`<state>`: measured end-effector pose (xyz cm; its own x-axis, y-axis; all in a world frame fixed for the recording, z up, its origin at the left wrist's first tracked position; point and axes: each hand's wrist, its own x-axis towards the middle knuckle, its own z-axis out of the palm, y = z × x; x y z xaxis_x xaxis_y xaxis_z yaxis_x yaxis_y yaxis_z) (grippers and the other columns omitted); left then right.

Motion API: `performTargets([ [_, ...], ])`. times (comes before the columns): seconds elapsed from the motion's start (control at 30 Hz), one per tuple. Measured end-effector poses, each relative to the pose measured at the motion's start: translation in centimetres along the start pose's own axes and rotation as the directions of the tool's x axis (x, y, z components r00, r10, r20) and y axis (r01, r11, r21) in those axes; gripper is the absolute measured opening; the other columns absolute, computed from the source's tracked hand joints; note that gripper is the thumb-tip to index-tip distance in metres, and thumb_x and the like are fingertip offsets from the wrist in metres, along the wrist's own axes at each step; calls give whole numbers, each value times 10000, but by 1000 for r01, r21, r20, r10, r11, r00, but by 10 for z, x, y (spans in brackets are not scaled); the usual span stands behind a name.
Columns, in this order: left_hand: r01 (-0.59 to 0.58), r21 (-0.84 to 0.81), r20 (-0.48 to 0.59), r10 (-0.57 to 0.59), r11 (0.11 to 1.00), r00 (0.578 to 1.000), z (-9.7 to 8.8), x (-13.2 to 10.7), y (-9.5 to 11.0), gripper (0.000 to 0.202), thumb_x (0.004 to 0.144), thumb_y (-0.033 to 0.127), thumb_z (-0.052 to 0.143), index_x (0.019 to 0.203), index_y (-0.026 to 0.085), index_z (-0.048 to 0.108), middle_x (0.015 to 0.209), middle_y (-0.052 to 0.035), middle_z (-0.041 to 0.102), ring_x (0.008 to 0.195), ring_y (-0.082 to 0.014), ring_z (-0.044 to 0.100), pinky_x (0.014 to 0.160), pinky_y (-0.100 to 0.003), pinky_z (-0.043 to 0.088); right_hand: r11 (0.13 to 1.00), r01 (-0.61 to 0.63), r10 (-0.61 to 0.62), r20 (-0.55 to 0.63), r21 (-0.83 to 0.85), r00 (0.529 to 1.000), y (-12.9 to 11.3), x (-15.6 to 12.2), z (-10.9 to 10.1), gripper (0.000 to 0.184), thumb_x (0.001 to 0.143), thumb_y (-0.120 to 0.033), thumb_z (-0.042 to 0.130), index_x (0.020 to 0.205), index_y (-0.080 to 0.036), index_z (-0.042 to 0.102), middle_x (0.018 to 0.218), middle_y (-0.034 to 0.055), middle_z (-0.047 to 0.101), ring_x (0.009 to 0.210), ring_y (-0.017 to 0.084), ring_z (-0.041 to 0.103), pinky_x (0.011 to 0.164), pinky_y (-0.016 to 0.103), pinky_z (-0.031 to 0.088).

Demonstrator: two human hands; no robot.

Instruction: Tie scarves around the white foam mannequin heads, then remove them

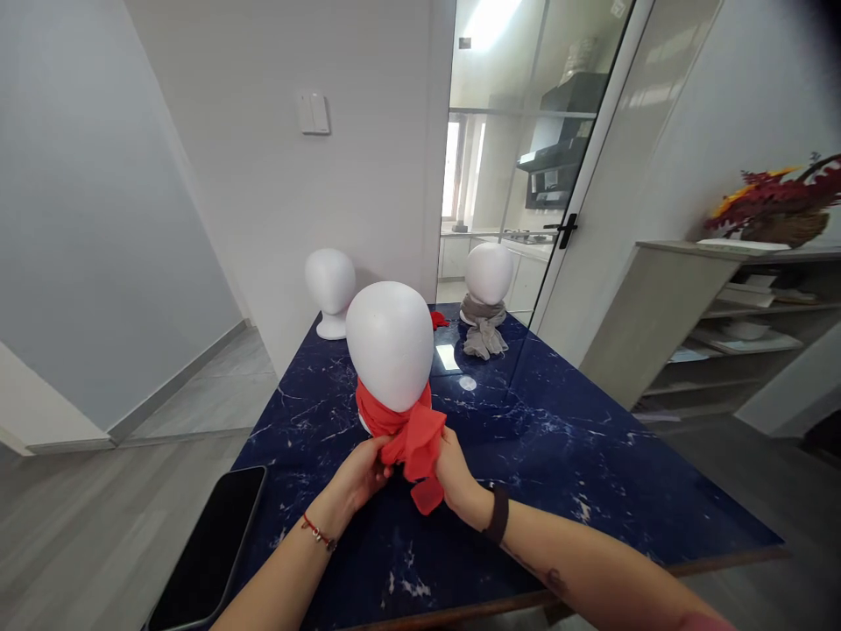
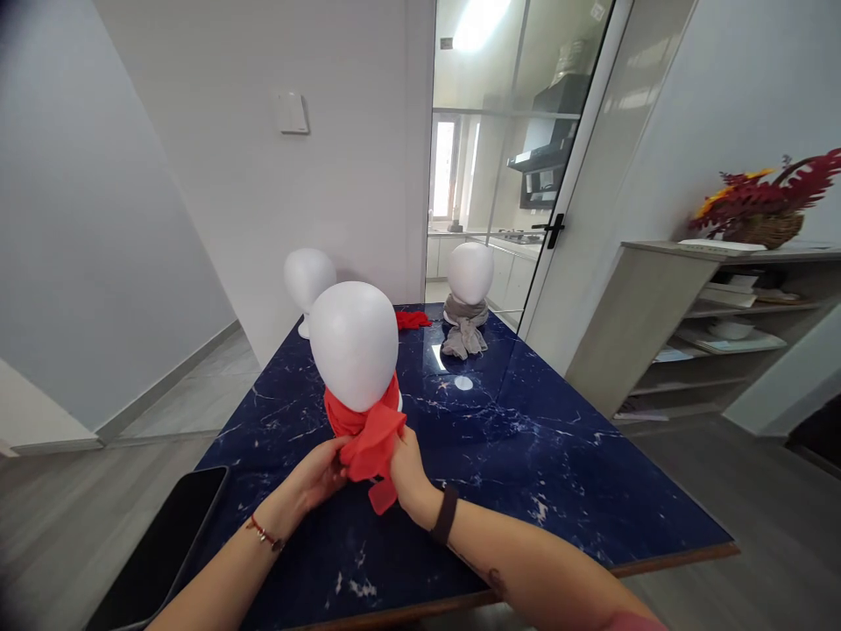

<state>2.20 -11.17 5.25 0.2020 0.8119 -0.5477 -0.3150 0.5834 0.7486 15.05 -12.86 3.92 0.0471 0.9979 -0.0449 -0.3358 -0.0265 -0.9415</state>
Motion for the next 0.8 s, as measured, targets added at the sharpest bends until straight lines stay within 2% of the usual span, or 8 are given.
performTargets([
  [0.07,8,19,-48,-8,1000,999,-1,0,1,139,762,123,509,625,136,532,458,28,505,321,-53,415,301,-145,215,1000,-18,18,3,7,1000,4,7,-3,221,717,-384,579,685,-175,513,549,-25,515,473,102,425,440,226,373],
  [0.17,-13,22,-78,14,1000,997,0,-1,2,150,772,117,492,630,132,536,467,25,508,335,-52,427,311,-142,222,988,125,-122,39,-89,992,4,10,-7,164,716,-328,581,711,-166,557,640,7,585,546,117,482,493,228,412],
  [0.27,-58,6,-85,58,998,995,1,0,1,172,793,123,483,634,127,549,487,15,528,373,-56,450,351,-152,293,907,330,-301,145,-262,942,1,12,-10,136,752,-283,549,762,-159,606,808,43,634,703,140,548,631,237,456],
  [0.33,-88,-5,-84,88,996,993,0,1,-1,153,795,133,498,664,118,576,529,1,565,417,-67,486,411,-166,367,822,381,-319,211,-422,924,0,14,-11,166,782,-270,515,738,-154,626,788,46,642,711,140,547,648,229,445],
  [0.43,-132,-5,-77,132,991,988,-2,4,-4,115,759,119,533,669,106,603,573,-14,597,461,-78,512,494,-193,424,720,322,-221,236,-615,946,2,21,-14,213,787,-265,519,653,-144,631,644,38,632,612,132,512,571,217,402],
  [0.5,-156,-1,-77,156,988,985,-3,5,-6,95,727,105,545,658,103,610,584,-17,605,475,-83,518,522,-204,431,690,289,-180,229,-664,957,4,27,-16,197,765,-256,550,630,-138,633,624,45,638,589,135,508,545,218,380],
  [0.67,-227,-41,-59,224,973,973,2,0,-6,43,656,122,596,667,101,632,605,-13,621,546,-102,551,592,-217,441,700,265,-214,160,-663,964,6,39,-19,122,722,-234,584,726,-135,654,715,55,672,618,144,524,551,223,388],
  [0.8,-312,-216,-85,300,925,950,3,-6,-5,44,634,158,586,597,137,572,557,14,575,506,-98,507,535,-222,411,734,241,-199,139,-635,970,6,41,-17,130,701,-236,591,714,-120,649,688,59,667,627,152,527,556,227,402],
])
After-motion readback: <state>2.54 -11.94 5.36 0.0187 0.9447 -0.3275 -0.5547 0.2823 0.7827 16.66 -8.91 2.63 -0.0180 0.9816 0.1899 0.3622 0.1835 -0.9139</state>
